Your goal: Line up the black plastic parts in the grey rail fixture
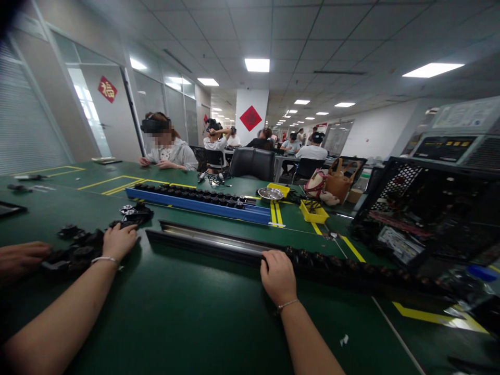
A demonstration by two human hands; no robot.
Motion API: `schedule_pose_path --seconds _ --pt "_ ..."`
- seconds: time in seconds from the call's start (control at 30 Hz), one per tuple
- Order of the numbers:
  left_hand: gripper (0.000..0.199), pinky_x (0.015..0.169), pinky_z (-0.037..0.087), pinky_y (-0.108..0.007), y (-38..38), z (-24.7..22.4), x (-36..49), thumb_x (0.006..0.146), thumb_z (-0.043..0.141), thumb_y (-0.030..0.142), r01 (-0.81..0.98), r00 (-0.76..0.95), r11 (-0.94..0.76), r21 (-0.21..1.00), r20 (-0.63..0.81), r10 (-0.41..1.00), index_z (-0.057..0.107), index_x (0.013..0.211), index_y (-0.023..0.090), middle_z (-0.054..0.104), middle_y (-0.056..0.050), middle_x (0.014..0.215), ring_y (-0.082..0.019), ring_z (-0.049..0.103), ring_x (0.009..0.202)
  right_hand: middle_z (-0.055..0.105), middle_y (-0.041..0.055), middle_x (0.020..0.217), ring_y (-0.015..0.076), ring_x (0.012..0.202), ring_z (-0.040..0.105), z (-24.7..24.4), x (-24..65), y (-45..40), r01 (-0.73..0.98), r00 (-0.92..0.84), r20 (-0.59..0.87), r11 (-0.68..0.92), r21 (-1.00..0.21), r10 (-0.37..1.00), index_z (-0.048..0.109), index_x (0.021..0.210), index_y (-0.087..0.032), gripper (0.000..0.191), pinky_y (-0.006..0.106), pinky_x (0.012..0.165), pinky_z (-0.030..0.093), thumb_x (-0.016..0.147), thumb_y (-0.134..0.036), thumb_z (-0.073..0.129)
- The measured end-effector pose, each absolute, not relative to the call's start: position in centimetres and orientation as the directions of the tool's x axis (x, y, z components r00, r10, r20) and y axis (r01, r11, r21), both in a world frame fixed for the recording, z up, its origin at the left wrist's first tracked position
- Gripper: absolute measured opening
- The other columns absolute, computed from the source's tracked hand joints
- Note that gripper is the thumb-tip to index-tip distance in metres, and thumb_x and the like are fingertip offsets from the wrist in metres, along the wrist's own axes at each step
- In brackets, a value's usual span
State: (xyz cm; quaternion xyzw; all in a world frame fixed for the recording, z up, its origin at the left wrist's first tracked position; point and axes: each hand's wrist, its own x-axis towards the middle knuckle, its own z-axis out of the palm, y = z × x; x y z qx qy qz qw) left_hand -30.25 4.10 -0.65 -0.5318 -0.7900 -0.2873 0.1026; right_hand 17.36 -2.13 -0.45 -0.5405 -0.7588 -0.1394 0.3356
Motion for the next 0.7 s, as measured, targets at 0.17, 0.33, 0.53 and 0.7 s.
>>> schedule_pose_path --seconds 0.17,0.33,0.53,0.7 --pt "0.043 0.109 0.023 -0.047 3.0 4.0 -22.5 0.083 0.038 0.024 0.921 -0.358 0.108 0.374 0.704 0.614 0.052 0.121 0.011 0.037 -0.014 0.142 -0.028 0.026 0.133 0.063 0.0096 0.100 0.0227 0.099 0.053 0.2 17.4 -2.4 0.926 -0.071 0.760 0.325 -0.189 0.646 0.062 0.099 -0.017 0.027 0.040 0.091 0.039 0.081 -0.020 0.042" --pt "0.036 0.112 0.024 -0.041 1.2 5.8 -8.0 0.086 0.039 0.024 0.865 0.006 -0.387 0.320 0.764 0.645 0.047 0.120 0.015 0.038 -0.011 0.141 -0.021 0.027 0.134 0.058 0.0138 0.105 0.0243 0.104 0.049 0.3 18.2 -2.0 0.911 0.139 0.790 0.236 -0.339 0.597 0.057 0.104 -0.012 0.031 0.043 0.094 0.037 0.081 -0.020 0.038" --pt "0.047 0.109 0.029 -0.039 -0.4 1.8 6.6 0.086 0.043 0.025 0.702 0.298 -0.596 0.390 0.599 0.743 0.037 0.132 0.017 0.038 -0.009 0.143 -0.019 0.031 0.132 0.055 0.0139 0.099 0.0238 0.098 0.049 -0.2 19.4 -1.4 0.792 0.344 0.763 0.267 -0.549 0.548 0.055 0.097 -0.014 0.030 0.043 0.090 0.039 0.077 -0.016 0.032" --pt "0.038 0.106 0.023 -0.051 -0.6 0.9 10.5 0.089 0.040 0.035 0.723 0.292 -0.531 0.442 0.502 0.814 0.044 0.127 0.031 0.057 -0.003 0.127 -0.022 0.042 0.124 0.055 0.0129 0.095 0.0223 0.090 0.052 -0.1 19.5 -1.5 0.765 0.383 0.763 0.283 -0.578 0.521 0.054 0.096 -0.015 0.028 0.041 0.085 0.043 0.076 -0.016 0.033"
